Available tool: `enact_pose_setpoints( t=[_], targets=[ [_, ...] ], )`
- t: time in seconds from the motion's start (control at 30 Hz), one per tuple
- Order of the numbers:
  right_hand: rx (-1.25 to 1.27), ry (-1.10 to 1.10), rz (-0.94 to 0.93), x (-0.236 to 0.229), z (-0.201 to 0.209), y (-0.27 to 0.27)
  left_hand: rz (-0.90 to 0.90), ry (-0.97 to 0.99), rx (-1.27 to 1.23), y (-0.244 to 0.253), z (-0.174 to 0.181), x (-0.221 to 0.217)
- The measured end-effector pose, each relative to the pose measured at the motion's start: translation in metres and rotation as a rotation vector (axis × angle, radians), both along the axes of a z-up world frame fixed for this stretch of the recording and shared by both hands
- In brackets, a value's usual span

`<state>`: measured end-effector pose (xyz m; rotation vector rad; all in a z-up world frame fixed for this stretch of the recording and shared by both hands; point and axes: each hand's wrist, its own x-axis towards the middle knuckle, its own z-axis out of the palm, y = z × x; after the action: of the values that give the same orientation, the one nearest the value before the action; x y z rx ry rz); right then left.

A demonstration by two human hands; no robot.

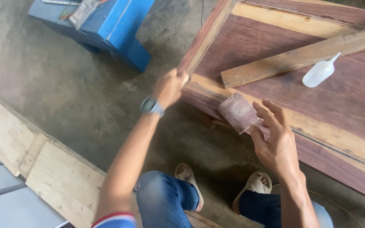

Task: Hand sanding the edges and surface of a wooden frame using sandpaper to smooth the finish.

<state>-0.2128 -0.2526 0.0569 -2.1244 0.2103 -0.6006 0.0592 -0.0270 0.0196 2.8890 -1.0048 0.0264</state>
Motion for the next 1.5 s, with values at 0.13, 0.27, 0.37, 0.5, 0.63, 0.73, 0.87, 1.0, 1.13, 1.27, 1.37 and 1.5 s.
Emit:
enact_pose_setpoints(
  t=[0.13,0.27,0.37,0.5,0.63,0.73,0.87,1.0,1.13,1.27,1.37,1.5],
  targets=[
    [0.025,0.013,0.015,0.0,0.001,0.0,-0.038,0.031,0.048,0.017,0.004,-0.02],
    [-0.015,-0.004,0.031,0.003,0.002,0.003,0.044,-0.029,0.0,0.002,-0.008,0.012],
    [-0.015,-0.023,0.019,-0.002,0.0,0.003,-0.048,-0.024,0.037,0.003,-0.001,0.011],
    [0.005,-0.007,0.016,-0.001,-0.001,-0.001,0.018,-0.007,0.069,0.009,0.003,-0.008],
    [-0.02,0.003,0.034,0.002,-0.004,0.003,0.11,-0.024,0.053,-0.007,-0.001,0.01],
    [-0.019,0.002,0.032,0.0,0.001,0.005,0.125,0.003,0.087,-0.009,0.005,0.0],
    [-0.016,0.007,0.025,0.0,-0.001,0.002,0.007,-0.085,-0.012,0.016,-0.017,-0.022],
    [-0.04,-0.002,0.032,0.004,-0.006,0.009,0.11,-0.11,-0.088,0.003,-0.028,-0.003],
    [-0.029,-0.023,0.026,0.005,-0.009,0.008,0.169,-0.03,-0.056,-0.003,-0.021,-0.005],
    [-0.014,0.003,0.022,0.006,-0.008,0.007,0.098,-0.037,-0.112,0.012,-0.019,-0.028],
    [-0.047,0.003,0.041,0.006,-0.008,0.011,0.161,-0.025,-0.138,0.007,-0.023,-0.011],
    [-0.032,-0.014,0.03,0.006,-0.002,0.011,0.152,-0.038,-0.196,-0.006,-0.013,-0.002]
  ],
)
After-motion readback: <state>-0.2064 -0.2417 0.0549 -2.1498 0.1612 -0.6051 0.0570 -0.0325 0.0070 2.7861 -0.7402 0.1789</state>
